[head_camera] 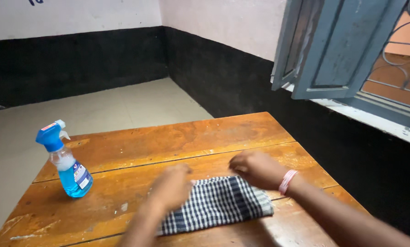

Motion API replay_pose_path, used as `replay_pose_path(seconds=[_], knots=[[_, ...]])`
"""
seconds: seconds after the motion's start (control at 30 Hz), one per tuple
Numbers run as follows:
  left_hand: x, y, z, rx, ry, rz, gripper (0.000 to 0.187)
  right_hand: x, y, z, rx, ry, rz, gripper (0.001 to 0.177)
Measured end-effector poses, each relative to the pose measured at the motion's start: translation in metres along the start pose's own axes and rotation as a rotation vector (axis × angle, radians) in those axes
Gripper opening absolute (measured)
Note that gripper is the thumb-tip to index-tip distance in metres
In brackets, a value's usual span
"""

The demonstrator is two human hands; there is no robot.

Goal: The person sprays a blue cleaning solution onto a wooden table and wipes the surface with a striped cloth. They repeatedly spray and wipe different sections of the table, folding the cloth as needed to continue cleaning.

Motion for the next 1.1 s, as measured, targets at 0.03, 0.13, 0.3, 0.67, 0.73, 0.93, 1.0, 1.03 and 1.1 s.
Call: replay_pose_path(seconds=[0.03,0.13,0.3,0.67,0.73,0.93,1.0,1.03,1.1], knots=[[-0.011,0.008,-0.015,0.051,-0.035,0.004,0.040,0.012,0.001,-0.011,-0.011,-0.021,0.068,0.021],[-0.017,0.026,-0.053,0.031,-0.113,-0.123,0.052,0.040,0.012,-0.055,0.156,-0.023,0.049,0.038],[0.010,0.026,-0.077,0.057,-0.232,-0.122,0.068,0.038,0.027,-0.083,0.248,-0.047,-0.036,0.060],[0.021,-0.005,-0.054,0.246,-0.351,0.004,0.080,0.016,0.024,-0.078,0.266,0.076,-0.271,0.064],[0.036,-0.009,-0.042,0.187,-0.392,0.057,0.079,0.000,0.023,-0.059,0.228,0.240,-0.450,0.064],[0.047,-0.012,-0.027,0.093,-0.490,0.087,0.076,-0.051,0.027,-0.030,0.462,0.271,-0.876,0.067],[0.044,-0.013,-0.028,-0.009,-0.363,0.091,0.075,-0.070,0.028,-0.025,0.430,0.177,-0.851,0.071],[0.042,-0.015,-0.029,-0.093,-0.255,0.094,0.076,-0.075,0.027,-0.024,0.414,0.132,-0.838,0.075],[0.042,-0.020,-0.033,-0.223,-0.002,0.146,0.060,-0.074,0.024,-0.018,0.331,-0.112,-1.049,0.070]])
Point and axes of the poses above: each hand's wrist, its own y-axis away from the middle knuckle, its own z-axis out of the back of the hand, x = y × z, the point moved 3 cm from there along -y, towards the middle knuckle, and after that the axes turned 15 degrees about -x, right-handed, at the moved point
